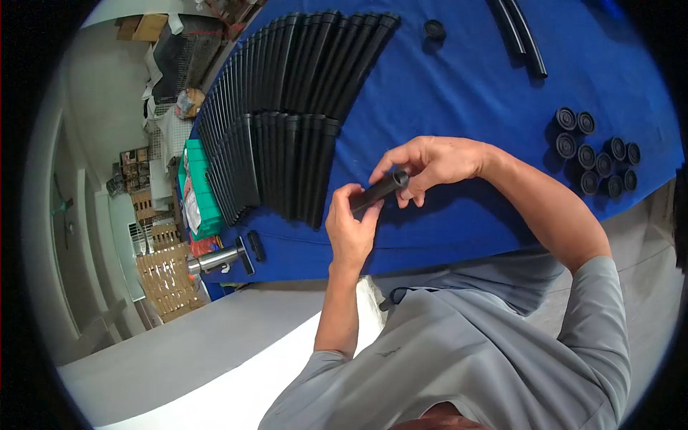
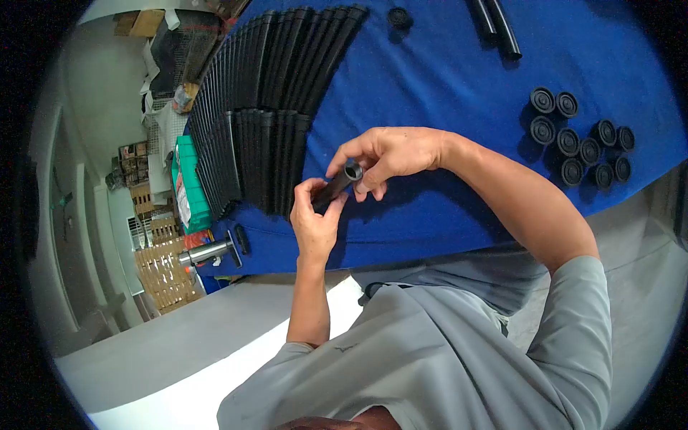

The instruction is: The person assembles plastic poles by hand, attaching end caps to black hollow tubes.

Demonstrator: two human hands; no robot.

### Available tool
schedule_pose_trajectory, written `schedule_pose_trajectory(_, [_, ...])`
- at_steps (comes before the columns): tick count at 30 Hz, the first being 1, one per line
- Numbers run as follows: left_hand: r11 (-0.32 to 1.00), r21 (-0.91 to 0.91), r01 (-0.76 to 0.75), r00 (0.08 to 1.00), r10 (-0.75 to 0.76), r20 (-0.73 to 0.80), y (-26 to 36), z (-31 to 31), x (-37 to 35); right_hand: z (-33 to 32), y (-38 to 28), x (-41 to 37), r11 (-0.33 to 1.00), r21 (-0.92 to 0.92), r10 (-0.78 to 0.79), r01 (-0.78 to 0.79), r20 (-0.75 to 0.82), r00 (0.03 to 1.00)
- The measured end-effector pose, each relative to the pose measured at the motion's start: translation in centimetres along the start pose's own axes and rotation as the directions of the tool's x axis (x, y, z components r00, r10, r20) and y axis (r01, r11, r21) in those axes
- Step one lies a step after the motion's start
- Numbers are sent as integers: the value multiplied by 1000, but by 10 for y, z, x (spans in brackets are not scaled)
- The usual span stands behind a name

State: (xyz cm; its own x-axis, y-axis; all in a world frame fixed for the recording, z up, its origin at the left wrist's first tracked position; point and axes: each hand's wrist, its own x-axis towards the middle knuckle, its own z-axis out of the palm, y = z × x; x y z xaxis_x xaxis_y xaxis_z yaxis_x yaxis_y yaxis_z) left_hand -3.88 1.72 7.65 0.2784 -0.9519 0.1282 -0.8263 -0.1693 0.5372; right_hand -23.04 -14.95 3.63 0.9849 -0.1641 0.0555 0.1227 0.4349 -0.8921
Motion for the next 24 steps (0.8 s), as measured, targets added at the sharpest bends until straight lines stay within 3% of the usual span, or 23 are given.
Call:
schedule_pose_trajectory(2, [992,-115,46,994,-34,109,-1,-8,1,1,-4,-3,1000,29,4,-6,78,997])
schedule_pose_trajectory(6, [926,-351,139,958,-36,284,-4,-23,4,-3,-8,-4,998,-49,-34,38,86,996])
schedule_pose_trajectory(11, [833,-455,315,879,-77,470,-10,-29,4,0,-10,-4,997,-60,-37,40,52,998])
schedule_pose_trajectory(14, [856,-448,258,895,-37,445,-16,-27,6,-4,-3,-3,999,-33,-21,23,41,999])
schedule_pose_trajectory(17, [974,-223,-38,931,116,347,1,-26,12,-7,1,-2,997,-39,-70,72,38,997])
schedule_pose_trajectory(20, [982,-184,-42,923,109,369,-5,-27,10,-9,-2,-1,988,-144,-48,53,36,998])
schedule_pose_trajectory(21, [928,-367,71,953,46,301,-4,-26,6,-7,-5,-1,974,-216,-69,66,-8,998])
schedule_pose_trajectory(23, [681,-699,218,975,-117,191,2,-17,-5,-1,-11,-4,930,-357,-124,87,-81,989])
schedule_pose_trajectory(24, [609,-773,180,984,-119,135,3,-17,-7,-2,-7,-1,937,-335,-127,99,-62,990])
